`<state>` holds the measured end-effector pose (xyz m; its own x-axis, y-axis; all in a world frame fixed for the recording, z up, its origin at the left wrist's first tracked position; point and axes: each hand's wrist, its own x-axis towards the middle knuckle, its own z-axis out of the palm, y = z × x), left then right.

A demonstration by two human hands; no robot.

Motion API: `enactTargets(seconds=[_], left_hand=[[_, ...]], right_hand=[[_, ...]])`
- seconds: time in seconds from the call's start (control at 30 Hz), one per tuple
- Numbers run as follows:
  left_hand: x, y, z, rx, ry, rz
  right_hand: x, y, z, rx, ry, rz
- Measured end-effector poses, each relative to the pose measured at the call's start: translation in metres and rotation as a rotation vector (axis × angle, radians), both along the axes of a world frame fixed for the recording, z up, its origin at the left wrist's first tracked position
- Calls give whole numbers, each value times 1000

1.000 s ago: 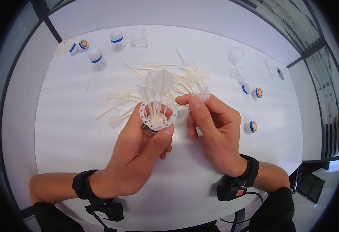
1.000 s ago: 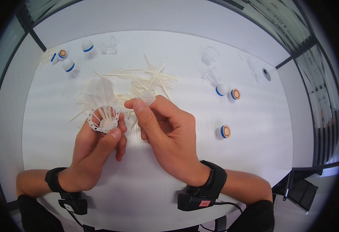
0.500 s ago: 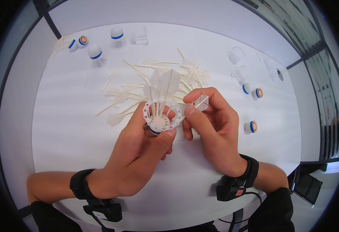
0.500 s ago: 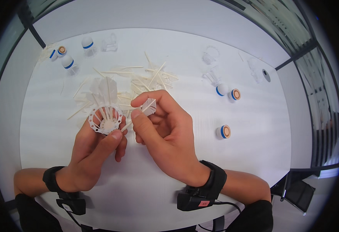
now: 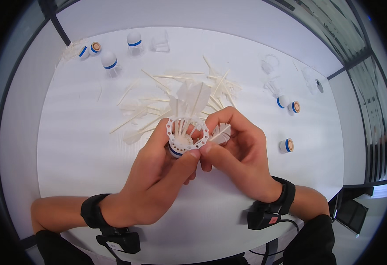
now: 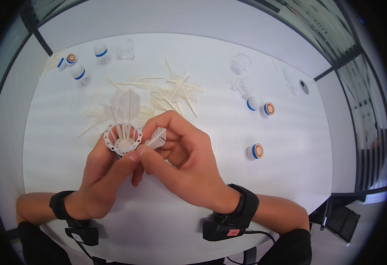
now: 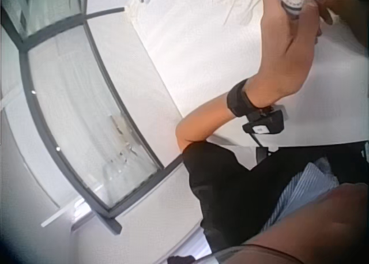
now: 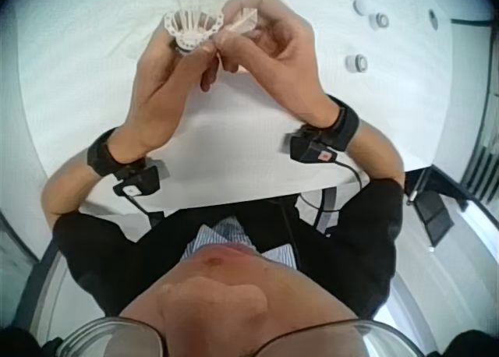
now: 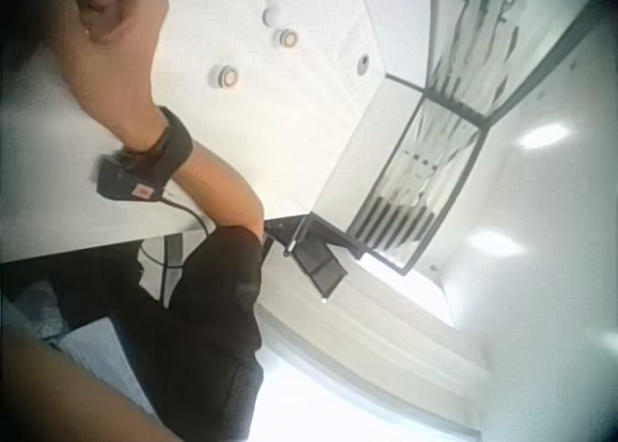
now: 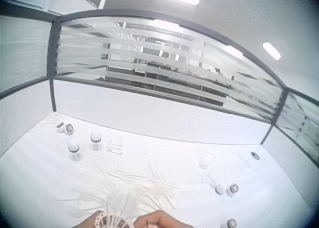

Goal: The person inserts white feathers into the holes of a shuttlecock base by hand, handling the feathers one at a time and pressing them into the ring.

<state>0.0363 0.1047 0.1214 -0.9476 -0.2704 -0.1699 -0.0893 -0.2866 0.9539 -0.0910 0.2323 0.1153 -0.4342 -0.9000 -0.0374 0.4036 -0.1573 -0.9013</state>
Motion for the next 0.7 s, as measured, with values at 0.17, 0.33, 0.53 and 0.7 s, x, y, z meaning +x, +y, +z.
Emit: enactTargets(seconds=[0.17, 0.33, 0.53, 0.7], left_hand=[[0, -2, -3, 46, 9, 4], [0, -1, -6, 58, 28, 2], [-1, -1, -3, 58, 14, 14], [0, 0, -3, 29, 25, 9]], right_hand=[[0, 0, -1, -7, 147, 38], [-1, 1, -1, 0, 108, 40], [2, -2, -1, 7, 101, 6], [0, 0, -3, -11, 233, -14]])
